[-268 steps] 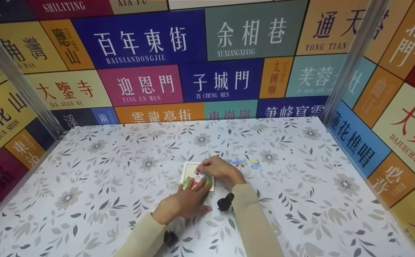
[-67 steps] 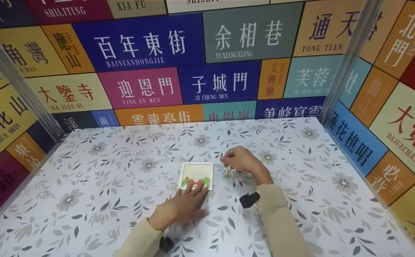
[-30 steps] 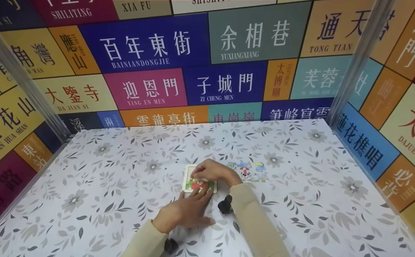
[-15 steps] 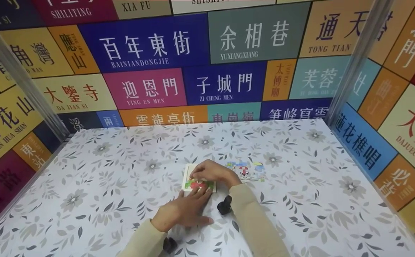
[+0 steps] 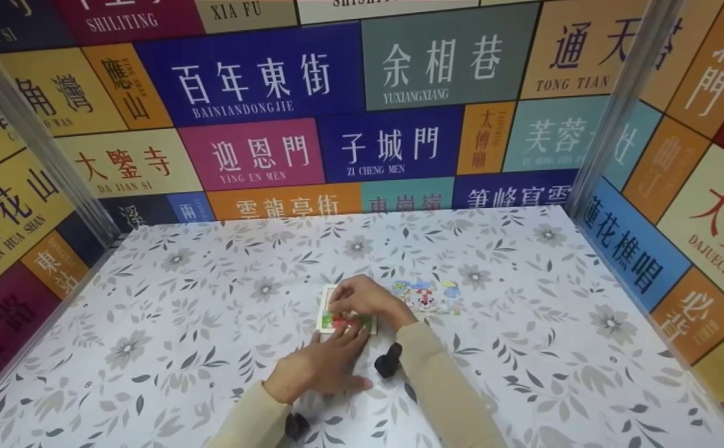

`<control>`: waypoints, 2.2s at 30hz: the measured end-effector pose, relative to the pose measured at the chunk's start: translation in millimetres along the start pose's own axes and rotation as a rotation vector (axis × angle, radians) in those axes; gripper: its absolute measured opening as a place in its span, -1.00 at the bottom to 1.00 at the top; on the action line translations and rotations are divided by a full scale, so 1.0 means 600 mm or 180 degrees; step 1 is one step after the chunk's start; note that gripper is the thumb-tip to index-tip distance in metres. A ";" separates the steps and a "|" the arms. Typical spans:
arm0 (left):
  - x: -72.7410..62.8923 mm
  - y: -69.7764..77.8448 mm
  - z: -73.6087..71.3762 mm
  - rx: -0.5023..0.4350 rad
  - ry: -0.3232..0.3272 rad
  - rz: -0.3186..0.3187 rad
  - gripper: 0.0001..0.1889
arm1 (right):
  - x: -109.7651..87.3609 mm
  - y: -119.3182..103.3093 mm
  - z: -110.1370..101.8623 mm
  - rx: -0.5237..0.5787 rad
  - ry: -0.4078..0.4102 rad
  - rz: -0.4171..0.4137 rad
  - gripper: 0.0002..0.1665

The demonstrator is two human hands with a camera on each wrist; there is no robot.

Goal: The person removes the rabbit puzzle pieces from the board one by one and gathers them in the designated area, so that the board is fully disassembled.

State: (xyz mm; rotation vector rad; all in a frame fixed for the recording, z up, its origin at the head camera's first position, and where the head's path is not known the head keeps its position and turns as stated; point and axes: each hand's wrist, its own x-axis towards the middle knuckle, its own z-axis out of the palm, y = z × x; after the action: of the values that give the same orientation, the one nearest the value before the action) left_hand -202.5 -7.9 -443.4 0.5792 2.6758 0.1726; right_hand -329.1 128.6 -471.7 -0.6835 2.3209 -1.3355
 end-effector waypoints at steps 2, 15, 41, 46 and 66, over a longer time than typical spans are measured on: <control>0.000 0.000 0.001 0.0007 0.0002 -0.0001 -0.05 | -0.003 0.000 -0.006 0.0053 0.0119 0.0054 -0.76; 0.003 0.005 0.001 -0.0011 -0.0047 -0.0135 -0.05 | -0.091 0.018 -0.143 -0.0395 -0.0024 0.0418 -0.77; 0.002 0.007 0.001 0.0097 -0.0008 -0.0044 -0.07 | -0.105 0.004 -0.139 -0.1184 -0.0239 0.0847 -0.92; 0.001 0.008 0.001 0.0105 0.0006 -0.0033 -0.08 | -0.108 0.005 -0.134 -0.1288 -0.0261 0.0978 -0.88; -0.006 0.016 0.001 0.0202 0.0169 0.0072 -0.11 | -0.100 0.007 -0.126 -0.0983 0.0013 0.0605 -0.78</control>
State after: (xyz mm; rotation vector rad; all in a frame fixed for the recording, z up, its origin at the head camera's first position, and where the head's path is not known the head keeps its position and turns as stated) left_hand -195.8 -0.7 -441.0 0.6332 2.7353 0.1112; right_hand -322.5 217.3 -434.2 -0.5305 2.5497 -0.9070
